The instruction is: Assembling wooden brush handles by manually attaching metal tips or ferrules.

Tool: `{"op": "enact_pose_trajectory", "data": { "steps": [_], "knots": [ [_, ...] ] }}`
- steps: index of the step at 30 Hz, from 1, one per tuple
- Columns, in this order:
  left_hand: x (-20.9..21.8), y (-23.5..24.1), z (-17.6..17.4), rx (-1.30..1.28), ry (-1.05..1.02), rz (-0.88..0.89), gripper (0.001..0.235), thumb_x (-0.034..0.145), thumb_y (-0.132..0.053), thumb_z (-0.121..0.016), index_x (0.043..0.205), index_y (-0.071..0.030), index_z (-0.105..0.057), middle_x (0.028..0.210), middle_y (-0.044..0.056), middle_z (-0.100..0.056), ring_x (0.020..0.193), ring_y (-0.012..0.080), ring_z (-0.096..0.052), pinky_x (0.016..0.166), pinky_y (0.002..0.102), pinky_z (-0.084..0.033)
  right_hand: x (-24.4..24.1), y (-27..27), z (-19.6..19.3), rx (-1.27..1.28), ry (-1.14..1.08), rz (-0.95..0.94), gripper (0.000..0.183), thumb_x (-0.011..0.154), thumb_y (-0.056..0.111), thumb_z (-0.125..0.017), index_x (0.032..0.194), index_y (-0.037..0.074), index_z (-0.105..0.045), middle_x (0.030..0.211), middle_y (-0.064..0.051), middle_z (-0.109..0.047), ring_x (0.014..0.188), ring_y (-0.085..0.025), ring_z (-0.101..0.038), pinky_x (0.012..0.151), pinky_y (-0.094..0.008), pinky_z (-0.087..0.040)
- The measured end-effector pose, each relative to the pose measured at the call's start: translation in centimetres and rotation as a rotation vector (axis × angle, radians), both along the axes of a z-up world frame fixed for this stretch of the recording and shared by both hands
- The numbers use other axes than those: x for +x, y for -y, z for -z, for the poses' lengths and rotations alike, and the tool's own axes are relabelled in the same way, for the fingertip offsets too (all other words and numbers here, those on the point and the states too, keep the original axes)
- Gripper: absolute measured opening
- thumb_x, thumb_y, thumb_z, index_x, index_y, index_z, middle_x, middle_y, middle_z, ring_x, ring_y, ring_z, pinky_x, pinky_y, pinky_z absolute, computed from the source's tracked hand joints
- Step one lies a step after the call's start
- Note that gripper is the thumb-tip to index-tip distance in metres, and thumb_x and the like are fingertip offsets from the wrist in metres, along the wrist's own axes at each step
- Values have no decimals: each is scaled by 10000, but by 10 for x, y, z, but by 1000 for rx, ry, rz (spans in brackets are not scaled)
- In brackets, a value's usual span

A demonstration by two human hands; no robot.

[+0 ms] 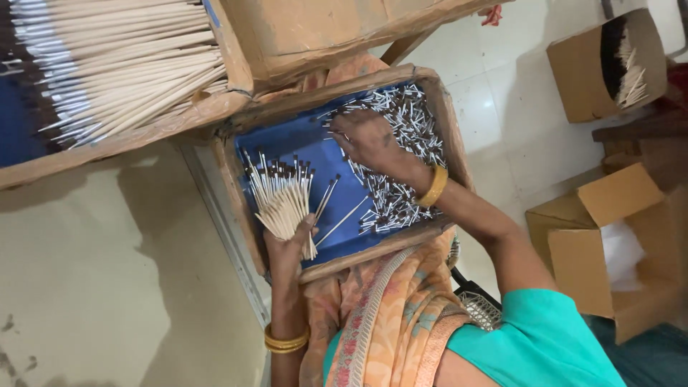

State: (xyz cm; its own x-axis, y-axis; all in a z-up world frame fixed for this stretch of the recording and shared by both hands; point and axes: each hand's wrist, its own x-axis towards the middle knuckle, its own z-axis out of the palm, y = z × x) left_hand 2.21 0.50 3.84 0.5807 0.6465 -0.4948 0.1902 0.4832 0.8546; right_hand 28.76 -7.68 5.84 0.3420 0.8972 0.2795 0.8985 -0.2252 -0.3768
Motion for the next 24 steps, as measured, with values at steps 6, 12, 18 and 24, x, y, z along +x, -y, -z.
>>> {"op": "enact_pose_trajectory", "data": {
  "steps": [6,12,18,24],
  "knots": [
    [6,7,27,-439,323,-82,322,831,22,-774,1130,53,-659,803,106,-648,638,177,-594,552,301,-491,-21,27,17,188,-1207,32,147,1057,167,-649,1061,20,-653,931,-102,-712,794,-133,-699,696,-261,-612],
    [15,12,18,-595,339,-76,241,864,-5,-749,1079,45,-652,770,99,-619,617,165,-566,554,281,-453,-40,28,-4,216,-1710,55,152,1057,194,-599,1069,45,-572,991,-115,-754,891,-189,-773,671,-270,-623],
    [17,13,1,-539,360,-59,243,846,3,-747,1065,57,-654,769,104,-630,622,167,-570,556,296,-465,-36,31,-8,182,-1670,-25,152,1073,191,-581,1029,45,-579,951,-131,-760,865,-196,-783,681,-291,-641],
    [14,21,19,-461,338,-32,229,841,-6,-753,1048,52,-676,775,90,-656,606,164,-588,547,295,-468,-36,36,0,155,-1548,-137,184,1072,195,-642,1032,18,-612,905,-92,-720,833,-163,-746,749,-286,-633]
  ]
}}
